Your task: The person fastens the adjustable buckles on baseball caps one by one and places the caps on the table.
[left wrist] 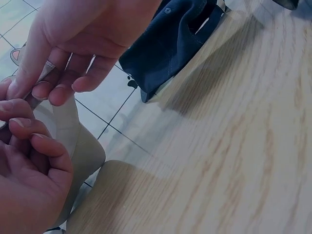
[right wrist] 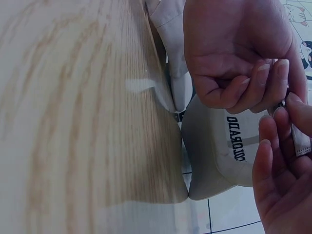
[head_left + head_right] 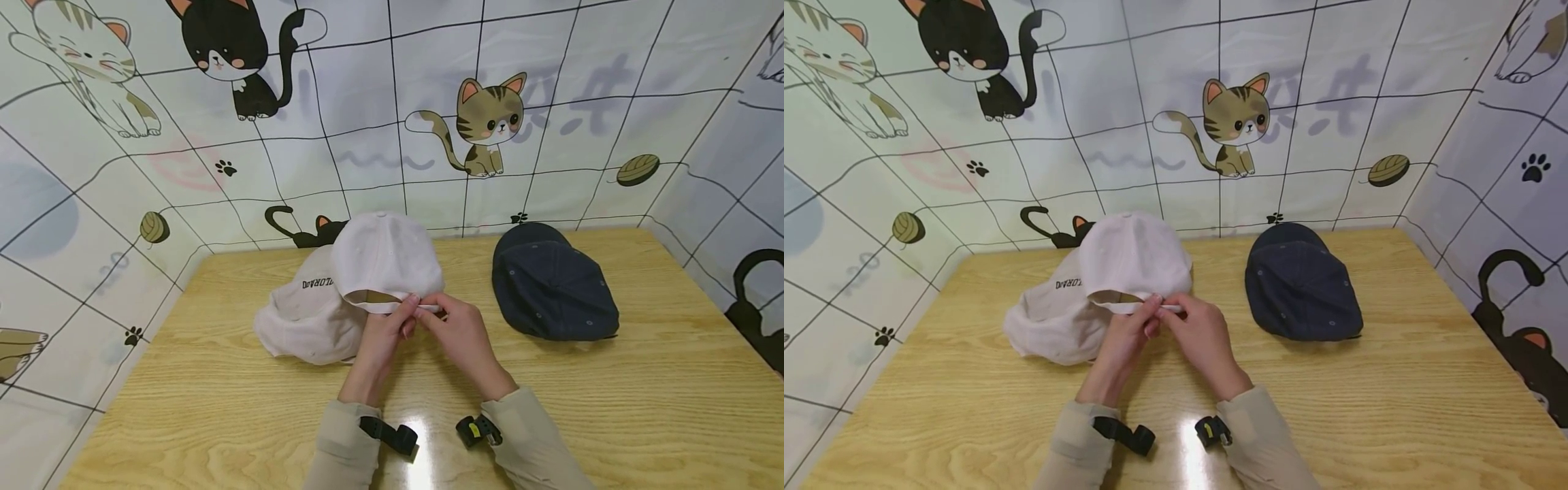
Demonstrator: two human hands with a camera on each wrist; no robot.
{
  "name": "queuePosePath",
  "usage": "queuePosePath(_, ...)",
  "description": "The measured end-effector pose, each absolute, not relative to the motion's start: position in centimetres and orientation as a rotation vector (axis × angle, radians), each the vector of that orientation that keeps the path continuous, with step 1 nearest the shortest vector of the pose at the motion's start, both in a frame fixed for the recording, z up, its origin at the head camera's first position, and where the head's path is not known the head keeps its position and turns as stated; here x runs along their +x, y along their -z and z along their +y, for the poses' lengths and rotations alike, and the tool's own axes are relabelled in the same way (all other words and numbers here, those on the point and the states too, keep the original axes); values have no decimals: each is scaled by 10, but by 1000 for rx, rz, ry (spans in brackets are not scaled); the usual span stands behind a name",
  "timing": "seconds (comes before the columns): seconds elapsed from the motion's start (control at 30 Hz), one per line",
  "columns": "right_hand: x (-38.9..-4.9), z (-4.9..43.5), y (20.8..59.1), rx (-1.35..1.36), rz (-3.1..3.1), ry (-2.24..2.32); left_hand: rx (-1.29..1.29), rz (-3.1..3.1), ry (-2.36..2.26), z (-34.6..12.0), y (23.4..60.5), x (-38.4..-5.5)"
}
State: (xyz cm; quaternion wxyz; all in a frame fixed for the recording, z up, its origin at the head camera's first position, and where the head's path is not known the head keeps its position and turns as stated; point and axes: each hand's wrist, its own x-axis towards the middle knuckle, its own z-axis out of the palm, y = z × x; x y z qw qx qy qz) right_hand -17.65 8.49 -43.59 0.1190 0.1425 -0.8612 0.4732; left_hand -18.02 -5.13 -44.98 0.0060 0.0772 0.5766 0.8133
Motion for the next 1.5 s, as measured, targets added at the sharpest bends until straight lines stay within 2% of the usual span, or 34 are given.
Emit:
queuePosePath(0.27,-177,84,436,411,-2523,-1334,301,1820,-2539,-52,451,-182)
queuePosePath(0.6,-176,85,436,433,-2534,-1483,166,1578,-2622,-56,450,-181)
queuePosePath(1.5,-175,98,430,591,-2644,-1640,267,1590,-2514,-62,447,-180)
